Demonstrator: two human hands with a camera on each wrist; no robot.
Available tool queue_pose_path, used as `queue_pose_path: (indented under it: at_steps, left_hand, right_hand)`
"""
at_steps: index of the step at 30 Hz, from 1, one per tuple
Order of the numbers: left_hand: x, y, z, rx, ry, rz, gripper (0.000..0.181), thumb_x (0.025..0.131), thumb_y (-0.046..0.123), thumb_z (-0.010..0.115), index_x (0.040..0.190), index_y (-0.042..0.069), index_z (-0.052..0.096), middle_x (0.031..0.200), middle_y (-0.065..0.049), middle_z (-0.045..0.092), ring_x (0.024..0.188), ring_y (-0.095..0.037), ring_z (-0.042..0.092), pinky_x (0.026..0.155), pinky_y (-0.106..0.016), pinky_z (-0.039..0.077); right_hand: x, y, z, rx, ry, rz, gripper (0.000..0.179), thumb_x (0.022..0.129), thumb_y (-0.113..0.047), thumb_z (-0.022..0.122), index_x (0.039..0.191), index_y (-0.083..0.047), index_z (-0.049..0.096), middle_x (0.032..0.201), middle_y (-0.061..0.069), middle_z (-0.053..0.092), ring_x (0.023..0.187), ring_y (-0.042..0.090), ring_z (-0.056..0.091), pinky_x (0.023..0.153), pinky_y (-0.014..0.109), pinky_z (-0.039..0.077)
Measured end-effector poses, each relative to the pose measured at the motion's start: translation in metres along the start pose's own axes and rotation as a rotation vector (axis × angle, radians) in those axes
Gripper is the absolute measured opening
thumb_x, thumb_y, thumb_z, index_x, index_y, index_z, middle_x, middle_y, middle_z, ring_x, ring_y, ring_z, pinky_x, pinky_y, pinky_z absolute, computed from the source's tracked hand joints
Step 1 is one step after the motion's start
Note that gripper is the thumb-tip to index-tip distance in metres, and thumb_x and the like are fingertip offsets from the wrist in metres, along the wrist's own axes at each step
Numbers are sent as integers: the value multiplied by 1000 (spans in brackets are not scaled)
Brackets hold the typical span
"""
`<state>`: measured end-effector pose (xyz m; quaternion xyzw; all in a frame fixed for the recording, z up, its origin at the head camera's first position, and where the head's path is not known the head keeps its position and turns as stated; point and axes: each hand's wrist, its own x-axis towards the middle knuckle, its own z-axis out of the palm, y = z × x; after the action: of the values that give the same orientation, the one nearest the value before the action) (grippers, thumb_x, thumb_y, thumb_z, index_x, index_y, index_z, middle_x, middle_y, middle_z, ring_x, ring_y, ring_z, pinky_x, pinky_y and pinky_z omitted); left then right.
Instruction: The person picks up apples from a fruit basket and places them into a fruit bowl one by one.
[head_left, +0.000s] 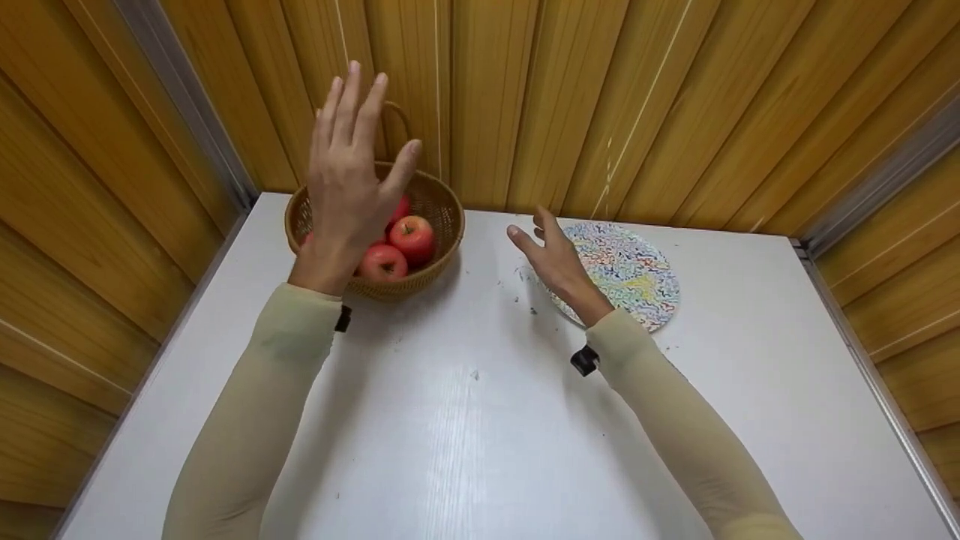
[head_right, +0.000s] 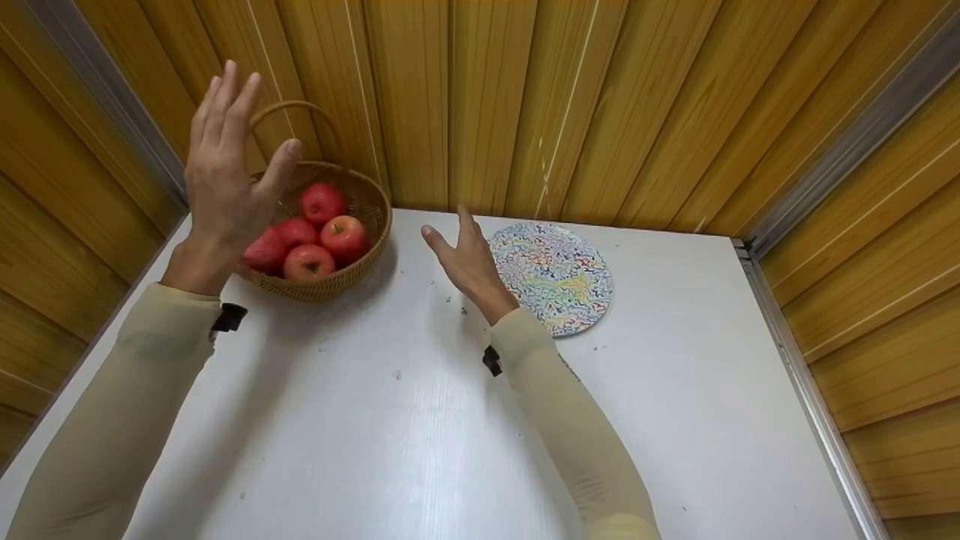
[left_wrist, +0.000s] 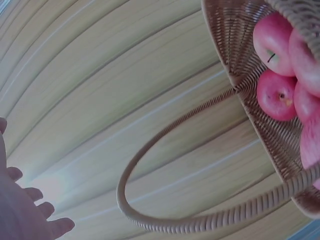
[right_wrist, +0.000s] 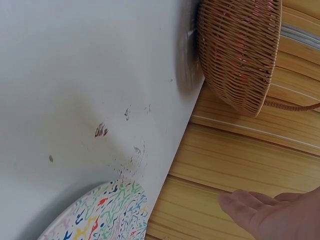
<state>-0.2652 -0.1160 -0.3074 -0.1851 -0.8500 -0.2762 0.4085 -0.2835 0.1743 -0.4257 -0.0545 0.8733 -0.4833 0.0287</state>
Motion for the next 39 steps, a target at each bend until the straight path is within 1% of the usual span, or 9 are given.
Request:
queue_pose_path:
  at_steps: [3,9,14,18,22,26,30,34,39]
  left_hand:
    - [0,-11,-6,-29,53,-35,64,110,43,55,162,7,43,171,-18,30,159,-30,23,129,-37,10]
    - [-6,-37,-13,-49,88,-137,62,112,43,52,162,8,44,171,-17,30,158,-30,26,128,-34,14]
    - [-15,-58,-17,-65,115,-224,59,112,40,49,161,8,45,170,-16,32,155,-29,31,125,-37,23]
    - [-22,-77,-19,-84,112,-329,58,112,39,46,163,12,44,171,-10,32,155,-25,31,125,-35,22]
    - [-30,-94,-19,-87,88,-439,59,111,40,48,164,15,42,172,-5,32,156,-24,30,125,-35,23]
    - [-39,-106,-18,-85,28,-537,63,111,42,51,167,19,36,174,-1,26,157,-22,27,125,-36,23]
    - [-46,-120,-14,-98,-31,-599,69,110,41,54,169,17,30,175,-4,22,158,-22,23,127,-39,20]
    - [-54,-132,-13,-116,-62,-659,73,108,37,56,170,16,25,175,-5,21,159,-18,19,127,-33,16]
    - [-64,-144,-14,-159,-118,-773,77,106,36,59,172,19,21,173,-6,28,157,-21,28,127,-35,21]
  right_hand:
    - [0,-1,3,6,-3,0,96,103,-67,53,171,-12,15,172,17,26,156,36,30,124,56,30]
    - [0,-2,8,31,-19,1,95,102,-67,55,171,-14,16,172,15,27,155,36,32,122,56,33]
    - [0,-3,12,43,-44,14,96,102,-68,55,171,-15,16,172,15,28,156,36,32,122,56,33]
    - [1,-4,14,18,-72,14,96,103,-67,54,171,-13,14,171,17,29,155,37,32,122,57,32]
    - [2,-5,17,21,-83,3,95,104,-65,53,171,-11,13,171,18,30,155,37,34,123,56,32]
    - [2,-5,22,32,-84,-13,96,103,-65,55,171,-12,13,170,18,32,153,34,37,121,55,35]
    - [2,-6,29,50,-81,-12,95,102,-65,57,171,-14,15,169,16,34,152,33,39,120,54,38]
    - [3,-7,35,85,-91,-12,92,103,-62,58,171,-15,17,168,16,36,151,34,41,118,53,40]
    - [6,-6,43,122,-84,-15,82,107,-54,57,170,-14,23,165,16,41,147,32,46,116,51,43]
